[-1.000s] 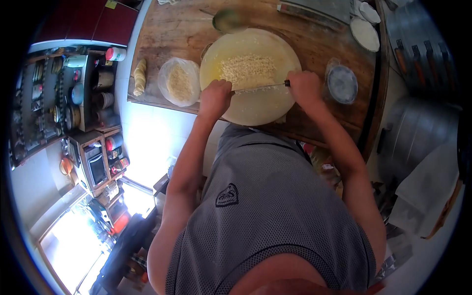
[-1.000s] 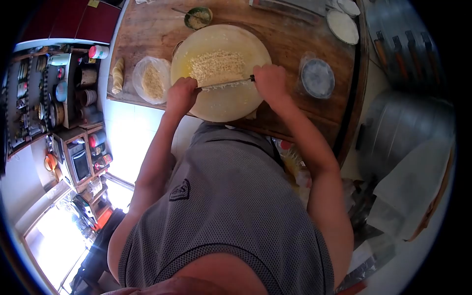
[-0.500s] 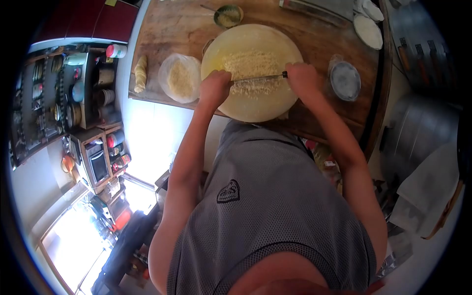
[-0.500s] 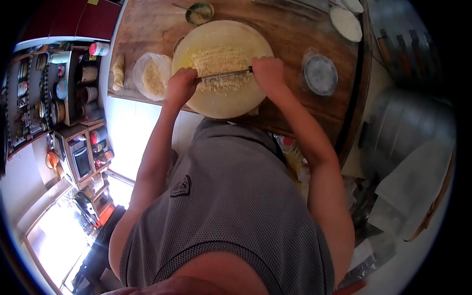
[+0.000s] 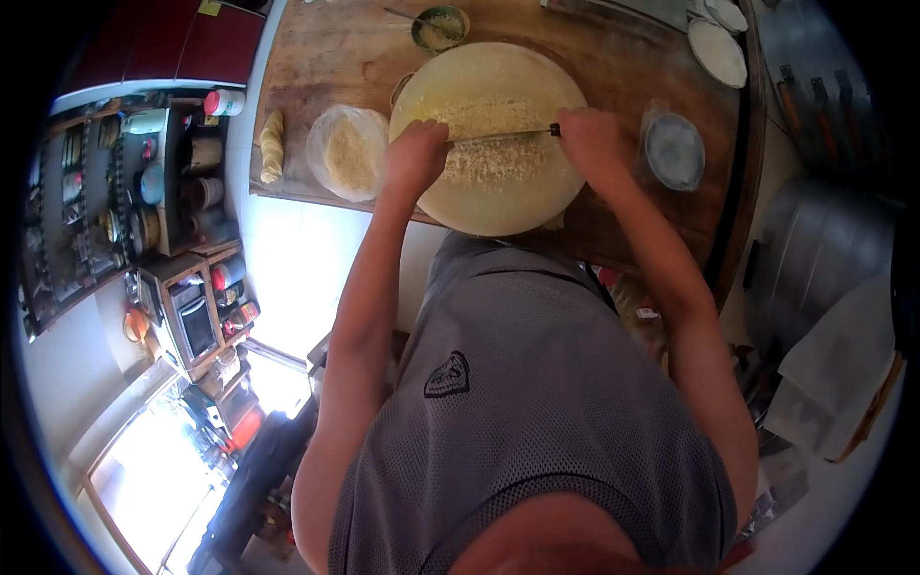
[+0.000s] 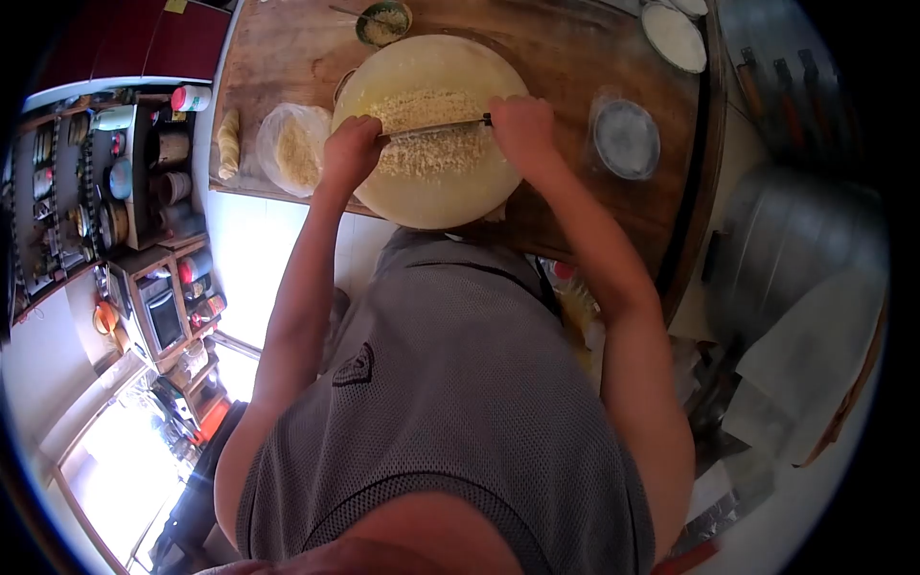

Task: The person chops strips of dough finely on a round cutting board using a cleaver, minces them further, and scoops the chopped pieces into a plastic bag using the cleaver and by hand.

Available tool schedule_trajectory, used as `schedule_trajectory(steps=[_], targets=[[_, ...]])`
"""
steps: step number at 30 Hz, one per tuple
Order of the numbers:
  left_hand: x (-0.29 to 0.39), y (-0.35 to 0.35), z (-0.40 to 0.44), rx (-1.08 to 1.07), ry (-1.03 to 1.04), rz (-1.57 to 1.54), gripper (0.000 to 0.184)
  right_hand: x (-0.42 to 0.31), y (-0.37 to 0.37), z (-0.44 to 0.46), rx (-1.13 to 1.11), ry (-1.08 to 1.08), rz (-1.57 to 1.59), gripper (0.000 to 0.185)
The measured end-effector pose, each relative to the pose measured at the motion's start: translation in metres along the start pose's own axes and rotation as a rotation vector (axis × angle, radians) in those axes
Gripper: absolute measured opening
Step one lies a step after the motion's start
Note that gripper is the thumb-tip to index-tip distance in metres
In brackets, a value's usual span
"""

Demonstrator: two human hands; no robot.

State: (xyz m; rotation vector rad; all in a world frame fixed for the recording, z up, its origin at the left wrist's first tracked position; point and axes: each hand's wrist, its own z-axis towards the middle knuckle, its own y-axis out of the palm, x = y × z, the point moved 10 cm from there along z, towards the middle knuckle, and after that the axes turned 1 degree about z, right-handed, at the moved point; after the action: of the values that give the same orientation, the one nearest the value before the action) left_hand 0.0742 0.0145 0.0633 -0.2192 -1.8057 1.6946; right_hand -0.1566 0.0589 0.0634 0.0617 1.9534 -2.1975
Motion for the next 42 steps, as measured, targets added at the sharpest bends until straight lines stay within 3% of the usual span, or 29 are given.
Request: schedule_trajectory(steps=[3, 10, 13, 15, 21, 26, 28, 30, 37, 39, 42], targets=[[0.002, -0.007, 0.008, -0.001, 0.014, 0.012, 0.02, 0.002, -0.021, 0.0, 0.022, 0.026, -0.032, 0.006], [-0.003, -0.007, 0.02, -0.042, 0.013, 0.072, 0.018, 0.007, 0.007, 0.008, -0.066, 0.037, -0.02, 0.005], [-0.006, -0.006, 0.024, -0.028, 0.019, 0.023, 0.018, 0.011, -0.011, 0.014, 0.035, 0.063, -0.055, 0.007], [-0.008, 0.001, 0.021, -0.055, 0.014, 0.024, 0.018, 0.008, 0.013, 0.011, -0.074, 0.074, -0.037, 0.005], [-0.01, -0.005, 0.038, -0.016, 0.054, 0.026, 0.018, 0.007, -0.015, 0.018, 0.044, 0.037, -0.045, 0.004], [-0.011, 0.002, 0.036, -0.075, 0.046, 0.051, 0.019, 0.016, -0.002, 0.025, 0.002, 0.044, -0.059, 0.004], [-0.004, -0.017, 0.042, 0.011, 0.062, 0.038, 0.018, 0.018, -0.007, 0.031, 0.04, 0.051, -0.059, 0.004], [-0.01, -0.005, 0.044, 0.005, 0.073, 0.029, 0.018, 0.023, 0.016, 0.032, -0.066, 0.092, -0.095, 0.005], [-0.014, -0.009, 0.057, 0.008, 0.06, 0.04, 0.018, 0.02, -0.006, 0.041, 0.08, 0.043, -0.077, 0.005], [-0.017, 0.0, 0.057, -0.03, 0.055, 0.06, 0.018, 0.024, 0.024, 0.045, -0.07, 0.084, -0.14, 0.006], [-0.02, 0.001, 0.064, -0.031, 0.044, 0.066, 0.018, 0.026, 0.011, 0.044, 0.019, 0.059, -0.042, 0.006]])
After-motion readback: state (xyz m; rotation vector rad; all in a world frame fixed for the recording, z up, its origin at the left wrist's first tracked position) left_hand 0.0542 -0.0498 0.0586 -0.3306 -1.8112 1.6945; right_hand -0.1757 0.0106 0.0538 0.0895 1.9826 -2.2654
